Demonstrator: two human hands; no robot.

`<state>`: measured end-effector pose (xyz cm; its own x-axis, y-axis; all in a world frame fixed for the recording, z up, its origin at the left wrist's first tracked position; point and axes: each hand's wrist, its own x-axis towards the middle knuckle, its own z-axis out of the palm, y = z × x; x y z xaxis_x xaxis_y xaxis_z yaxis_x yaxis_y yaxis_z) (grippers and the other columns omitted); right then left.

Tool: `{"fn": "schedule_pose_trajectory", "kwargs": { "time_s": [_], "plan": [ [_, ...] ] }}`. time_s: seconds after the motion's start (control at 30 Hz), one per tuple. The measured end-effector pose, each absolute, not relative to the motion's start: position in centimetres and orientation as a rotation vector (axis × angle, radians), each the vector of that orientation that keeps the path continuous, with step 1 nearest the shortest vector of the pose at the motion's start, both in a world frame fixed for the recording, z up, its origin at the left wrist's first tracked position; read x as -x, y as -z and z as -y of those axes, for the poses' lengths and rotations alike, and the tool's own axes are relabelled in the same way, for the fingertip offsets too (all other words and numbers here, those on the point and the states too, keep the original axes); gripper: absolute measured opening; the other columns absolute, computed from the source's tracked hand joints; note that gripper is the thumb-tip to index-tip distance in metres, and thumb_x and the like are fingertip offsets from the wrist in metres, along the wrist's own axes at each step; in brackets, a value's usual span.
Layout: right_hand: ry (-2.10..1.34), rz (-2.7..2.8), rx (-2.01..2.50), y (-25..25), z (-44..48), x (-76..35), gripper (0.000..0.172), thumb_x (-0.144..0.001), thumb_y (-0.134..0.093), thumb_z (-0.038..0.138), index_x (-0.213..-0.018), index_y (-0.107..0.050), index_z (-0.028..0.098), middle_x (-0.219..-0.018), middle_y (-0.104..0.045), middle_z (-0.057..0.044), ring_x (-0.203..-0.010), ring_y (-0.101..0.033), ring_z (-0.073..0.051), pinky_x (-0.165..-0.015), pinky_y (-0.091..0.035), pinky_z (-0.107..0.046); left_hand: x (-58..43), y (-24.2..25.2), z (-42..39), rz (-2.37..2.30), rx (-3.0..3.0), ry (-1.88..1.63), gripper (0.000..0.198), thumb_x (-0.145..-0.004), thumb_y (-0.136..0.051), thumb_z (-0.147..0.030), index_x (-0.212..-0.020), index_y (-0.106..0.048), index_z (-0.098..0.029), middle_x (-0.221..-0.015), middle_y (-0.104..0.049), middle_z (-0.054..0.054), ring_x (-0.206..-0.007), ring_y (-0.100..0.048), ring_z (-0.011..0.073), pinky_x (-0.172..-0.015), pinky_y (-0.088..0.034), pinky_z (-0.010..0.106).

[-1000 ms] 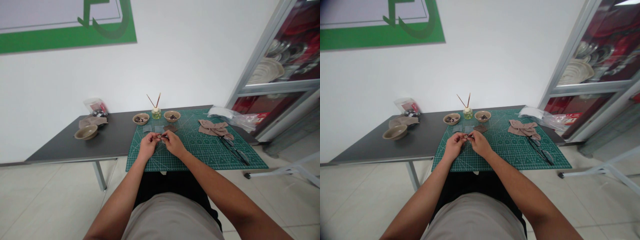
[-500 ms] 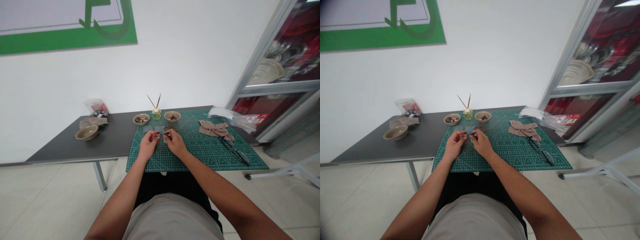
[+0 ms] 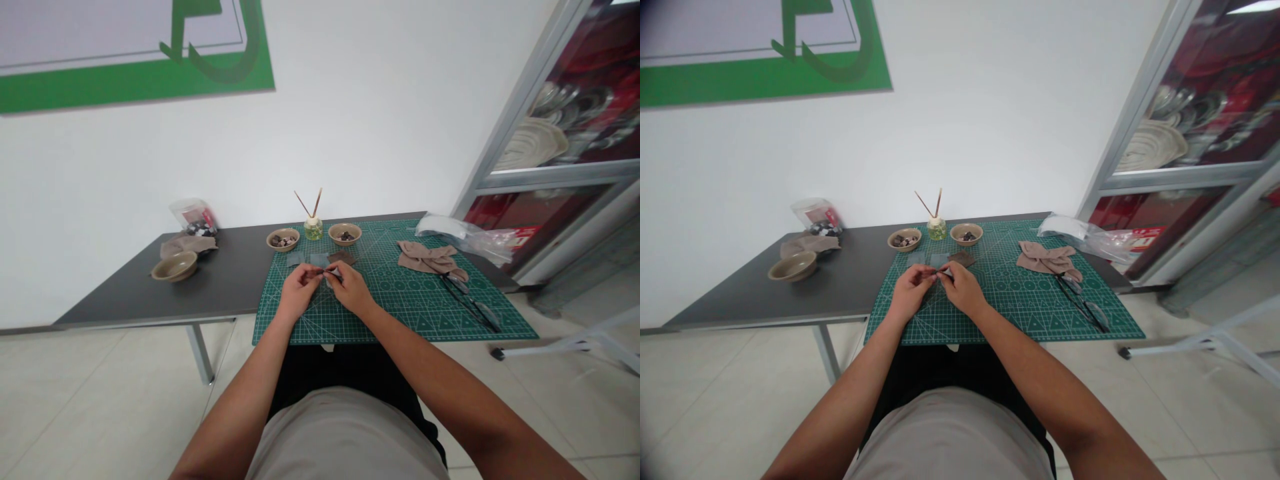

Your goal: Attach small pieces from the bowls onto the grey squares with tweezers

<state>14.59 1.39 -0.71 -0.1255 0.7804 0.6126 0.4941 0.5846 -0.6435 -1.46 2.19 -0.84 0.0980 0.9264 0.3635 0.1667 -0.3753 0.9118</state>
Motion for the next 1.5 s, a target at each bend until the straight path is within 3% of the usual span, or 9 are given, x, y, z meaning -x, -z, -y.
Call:
{"fn": "schedule_pose_trajectory", "kwargs": {
  "time_s": [0.2,0.43,0.9,1.3,1.5],
  "plan": [
    [-0.351,1.794,1.041,0.55,-1.27,-14.58,0.009,-0.089,-0.052,0.024,-0.093,-0.059,0.022,-0.088,-0.066,-0.005,-0.082,-0.061,-0.019,-0.077,-0.046,-0.033,1.46,0.46,-2.06,-1.136,-1.639,-1.316,0.028,-0.071,-0.070,-0.025,-0.098,-0.070,-0.019,-0.077,-0.063,-0.001,-0.068,-0.058,0.0120,-0.070,-0.048,0.026],
    [-0.397,1.856,0.975,0.63,-1.50,-14.62,0.007,-0.090,-0.051,0.023,-0.093,-0.057,0.021,-0.092,-0.066,-0.006,-0.088,-0.061,-0.020,-0.080,-0.046,-0.034,1.66,0.49,-2.16,-1.153,-1.733,-1.341,0.018,-0.066,-0.074,-0.022,-0.084,-0.074,-0.021,-0.076,-0.062,-0.001,-0.069,-0.057,0.0124,-0.068,-0.046,0.026],
    [-0.441,1.815,1.001,0.95,-1.71,-14.82,0.002,-0.088,-0.053,0.023,-0.090,-0.053,0.022,-0.088,-0.064,-0.003,-0.082,-0.059,-0.019,-0.075,-0.045,-0.032,1.69,-0.05,-1.91,-1.115,-1.679,-1.283,0.025,-0.069,-0.068,-0.020,-0.093,-0.075,-0.023,-0.084,-0.070,0.001,-0.080,-0.062,0.0166,-0.079,-0.049,0.031],
    [-0.434,1.842,0.974,0.97,-1.65,-14.86,0.004,-0.088,-0.053,0.020,-0.091,-0.053,0.021,-0.090,-0.064,-0.004,-0.083,-0.059,-0.018,-0.076,-0.044,-0.031,1.67,0.33,-2.04,-1.146,-1.632,-1.274,0.019,-0.067,-0.070,-0.021,-0.085,-0.074,-0.019,-0.073,-0.066,-0.001,-0.069,-0.058,0.0137,-0.069,-0.046,0.026],
    [-0.429,1.822,1.026,1.05,-1.56,-14.83,0.005,-0.085,-0.055,0.019,-0.089,-0.053,0.021,-0.085,-0.064,-0.003,-0.078,-0.059,-0.017,-0.074,-0.044,-0.030,1.64,0.30,-1.94,-1.189,-1.662,-1.242,0.020,-0.067,-0.067,-0.022,-0.086,-0.073,-0.018,-0.076,-0.068,0.001,-0.072,-0.059,0.0146,-0.071,-0.046,0.027]
  ]
}}
